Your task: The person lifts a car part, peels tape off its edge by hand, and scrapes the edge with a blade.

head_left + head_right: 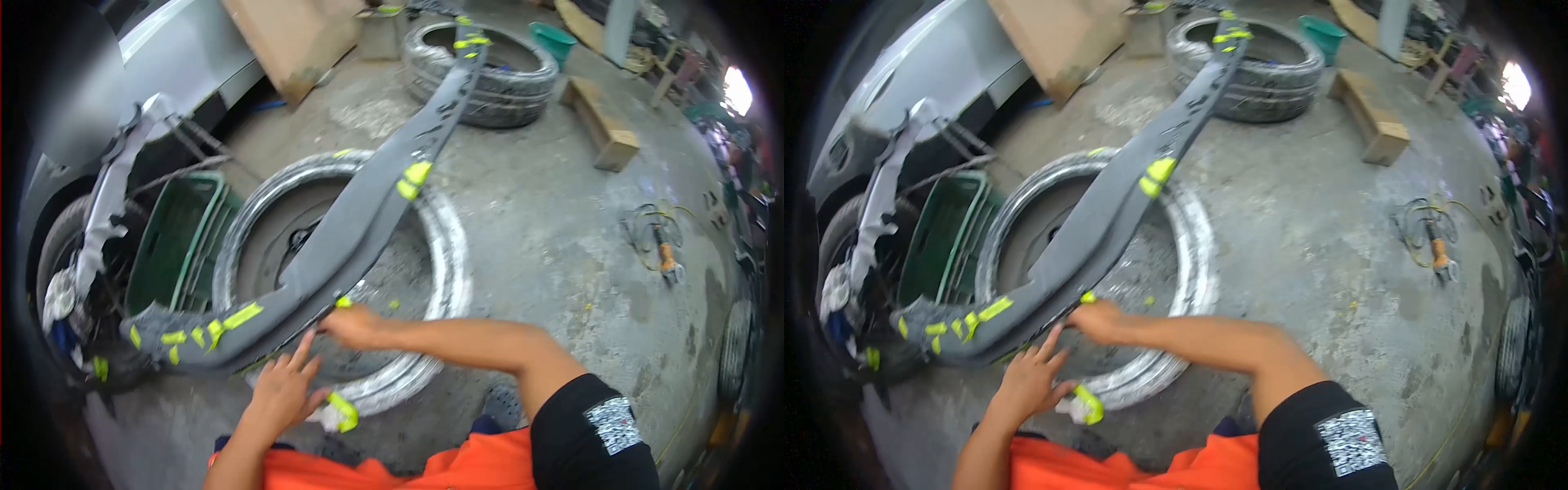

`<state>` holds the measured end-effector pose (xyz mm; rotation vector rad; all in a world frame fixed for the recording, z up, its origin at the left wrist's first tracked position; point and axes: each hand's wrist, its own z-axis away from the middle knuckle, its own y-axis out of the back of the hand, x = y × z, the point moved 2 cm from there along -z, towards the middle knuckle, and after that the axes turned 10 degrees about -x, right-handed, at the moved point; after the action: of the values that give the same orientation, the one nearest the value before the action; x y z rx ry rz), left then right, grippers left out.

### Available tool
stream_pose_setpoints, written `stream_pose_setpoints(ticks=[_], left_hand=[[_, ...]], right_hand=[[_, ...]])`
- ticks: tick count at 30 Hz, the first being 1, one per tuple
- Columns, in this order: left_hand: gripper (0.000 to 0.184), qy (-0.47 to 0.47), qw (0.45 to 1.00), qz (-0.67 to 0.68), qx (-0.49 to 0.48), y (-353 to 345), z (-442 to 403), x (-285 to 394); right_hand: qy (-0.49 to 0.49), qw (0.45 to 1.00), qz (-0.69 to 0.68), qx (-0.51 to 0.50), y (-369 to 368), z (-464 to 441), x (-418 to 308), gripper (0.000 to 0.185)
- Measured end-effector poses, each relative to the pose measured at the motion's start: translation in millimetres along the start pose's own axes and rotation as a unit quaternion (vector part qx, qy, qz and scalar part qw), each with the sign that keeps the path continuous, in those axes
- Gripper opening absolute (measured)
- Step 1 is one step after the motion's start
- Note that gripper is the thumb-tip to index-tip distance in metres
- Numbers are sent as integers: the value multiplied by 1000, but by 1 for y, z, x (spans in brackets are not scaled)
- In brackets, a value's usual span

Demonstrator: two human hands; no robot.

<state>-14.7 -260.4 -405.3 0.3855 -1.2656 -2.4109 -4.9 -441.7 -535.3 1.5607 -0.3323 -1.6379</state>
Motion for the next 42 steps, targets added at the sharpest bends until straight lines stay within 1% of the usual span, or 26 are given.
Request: stream_pose_setpoints(ticks=[1, 3, 4, 5, 6, 7, 9, 11, 12, 14, 16, 17, 18, 19, 20, 22, 24, 26, 28, 30, 31, 32, 35, 38, 40, 42], left_hand=[[63, -28, 998, 48, 1, 3, 0, 2], [61, -36, 995, 89, -2, 18, 15, -7], [61, -68, 984, 161, 23, 32, 23, -11], [60, -102, 965, 235, 50, 43, 33, -15], [60, -90, 967, 233, 51, 53, 45, -24], [60, -80, 957, 253, 119, 62, 64, -38], [64, -38, 933, 275, 228, 74, 106, -66], [64, 3, 898, 319, 304, 78, 144, -89], [60, 5, 869, 354, 345, 75, 160, -102], [61, 6, 825, 388, 410, 71, 175, -139], [54, 39, 820, 394, 413, 67, 179, -182], [51, 57, 813, 388, 431, 65, 173, -205], [50, 63, 778, 457, 427, 41, 167, -247], [49, 116, 792, 423, 425, 41, 163, -261], [49, 131, 801, 403, 423, 41, 157, -269], [47, 173, 783, 420, 424, 31, 146, -280], [43, 112, 825, 234, 503, 14, 131, -284], [39, 58, 821, 262, 503, 8, 124, -264], [39, 45, 833, 237, 497, 7, 125, -272], [42, 62, 769, 297, 562, 1, 130, -300], [46, 69, 730, 395, 553, -7, 135, -317], [54, 60, 724, 393, 564, -13, 137, -332], [64, 36, 654, 508, 560, -34, 135, -371], [68, 24, 640, 583, 500, -42, 122, -381], [63, -1, 631, 592, 501, -46, 106, -372], [56, -27, 599, 626, 498, -47, 104, -366]], right_hand=[[3, 999, 29, -34, 1, 4, 0, 22], [26, 994, -99, 48, -27, -4, 26, 26], [-63, 977, -205, 3, -8, 6, 15, 27], [-154, 939, -304, -47, 9, 22, 2, 29], [-181, 880, -438, -29, 1, 21, 13, 29], [-206, 801, -562, -16, -11, 18, 22, 30], [-249, 734, -632, 1, -7, 17, 26, 32], [-245, 711, -657, 52, -9, 3, 44, 26], [-249, 661, -705, 68, -19, -14, 72, 20], [-235, 666, -700, 107, -23, -40, 114, 18], [-226, 668, -695, 140, -10, -40, 123, 26], [-158, 599, -763, 185, -28, -64, 162, 26], [-144, 550, -785, 246, -15, -57, 154, 27], [-117, 513, -803, 278, 2, -51, 135, 34], [-59, 438, -856, 269, 4, -54, 147, 42], [75, 422, -863, 269, 29, -41, 104, 48], [95, 420, -853, 295, 52, -36, 59, 48], [107, 412, -844, 326, 57, -41, 54, 49], [176, 402, -850, 290, 53, -48, 80, 49], [185, 400, -839, 319, 45, -51, 102, 50], [202, 387, -830, 346, 45, -51, 106, 51], [204, 390, -831, 339, 45, -50, 111, 51], [122, 404, -818, 391, 43, -39, 128, 57], [186, 432, -813, 344, 45, -27, 135, 60], [251, 512, -771, 283, 51, -8, 126, 59], [168, 450, -766, 428, 60, -2, 130, 56]])
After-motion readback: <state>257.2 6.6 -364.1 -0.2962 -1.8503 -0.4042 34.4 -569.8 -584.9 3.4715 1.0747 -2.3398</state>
